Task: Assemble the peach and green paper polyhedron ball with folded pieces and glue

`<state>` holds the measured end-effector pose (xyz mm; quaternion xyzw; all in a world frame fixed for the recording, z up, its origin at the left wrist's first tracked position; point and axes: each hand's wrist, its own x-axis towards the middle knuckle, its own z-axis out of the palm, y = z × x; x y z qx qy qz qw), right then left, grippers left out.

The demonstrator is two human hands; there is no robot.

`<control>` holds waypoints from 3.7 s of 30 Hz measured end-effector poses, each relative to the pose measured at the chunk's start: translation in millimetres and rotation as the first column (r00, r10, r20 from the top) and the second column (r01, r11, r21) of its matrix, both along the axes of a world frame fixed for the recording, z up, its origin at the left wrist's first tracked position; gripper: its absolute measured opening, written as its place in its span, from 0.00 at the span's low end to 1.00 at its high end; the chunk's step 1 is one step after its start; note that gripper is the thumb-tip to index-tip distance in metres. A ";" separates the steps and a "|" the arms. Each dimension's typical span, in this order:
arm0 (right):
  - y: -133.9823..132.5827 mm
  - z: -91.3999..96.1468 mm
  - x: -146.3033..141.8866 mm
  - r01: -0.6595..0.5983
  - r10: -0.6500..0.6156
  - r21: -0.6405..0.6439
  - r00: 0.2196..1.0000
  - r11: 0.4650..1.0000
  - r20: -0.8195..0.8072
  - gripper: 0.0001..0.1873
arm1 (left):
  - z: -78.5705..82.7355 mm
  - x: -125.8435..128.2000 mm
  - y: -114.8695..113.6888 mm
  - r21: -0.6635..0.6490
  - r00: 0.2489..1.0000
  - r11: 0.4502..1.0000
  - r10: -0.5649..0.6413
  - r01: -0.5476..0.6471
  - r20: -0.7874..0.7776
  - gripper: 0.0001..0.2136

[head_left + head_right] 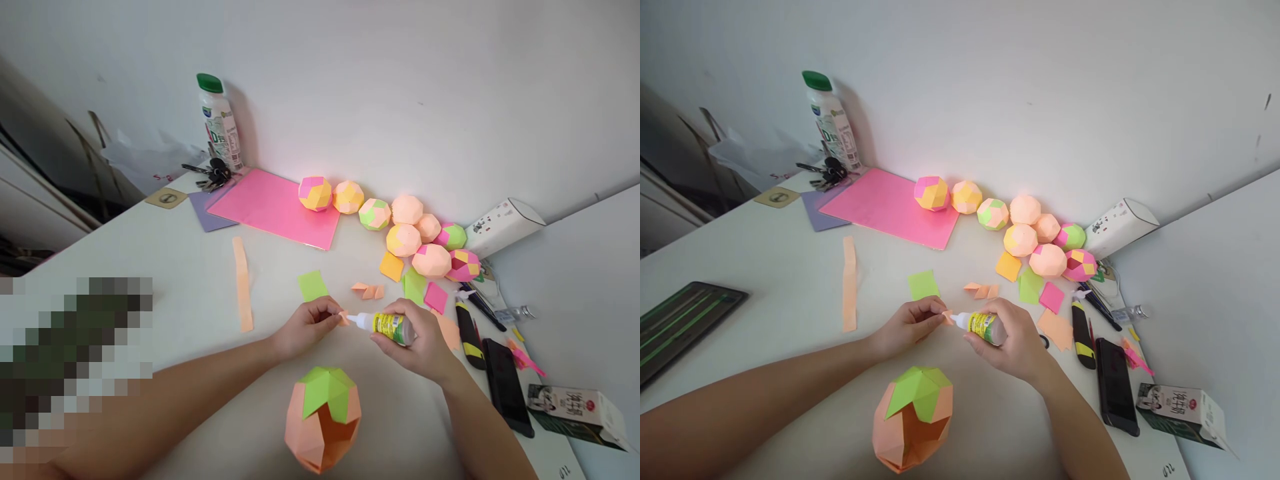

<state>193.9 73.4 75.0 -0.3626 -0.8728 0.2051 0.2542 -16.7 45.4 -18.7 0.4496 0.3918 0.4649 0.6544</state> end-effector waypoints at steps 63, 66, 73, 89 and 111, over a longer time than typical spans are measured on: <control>-2.6 -4.2 -4.1 -0.009 0.012 0.035 0.995 0.999 -0.101 0.11 | -2.0 -0.4 -0.3 -0.027 1.000 1.000 -0.013 0.012 -0.023 0.13; -3.1 -5.1 -4.2 -0.002 0.007 0.047 0.994 0.999 -0.113 0.12 | -1.6 -0.2 -0.5 -0.030 1.000 0.999 -0.014 0.013 -0.027 0.14; -3.5 -5.7 -5.3 0.004 0.000 0.044 0.995 0.999 -0.100 0.11 | 0.9 0.4 -0.7 -0.048 0.999 0.999 -0.004 0.003 -0.035 0.15; -4.1 -5.0 -3.1 -0.032 0.031 -0.014 0.994 0.999 -0.101 0.10 | 3.4 0.9 -2.4 -0.061 0.999 0.998 0.030 -0.031 -0.022 0.17; 23.5 -60.5 13.1 -0.017 -0.336 -0.632 0.835 0.775 -0.435 0.20 | -3.4 1.8 2.0 -0.019 0.996 0.996 0.086 -0.086 0.019 0.18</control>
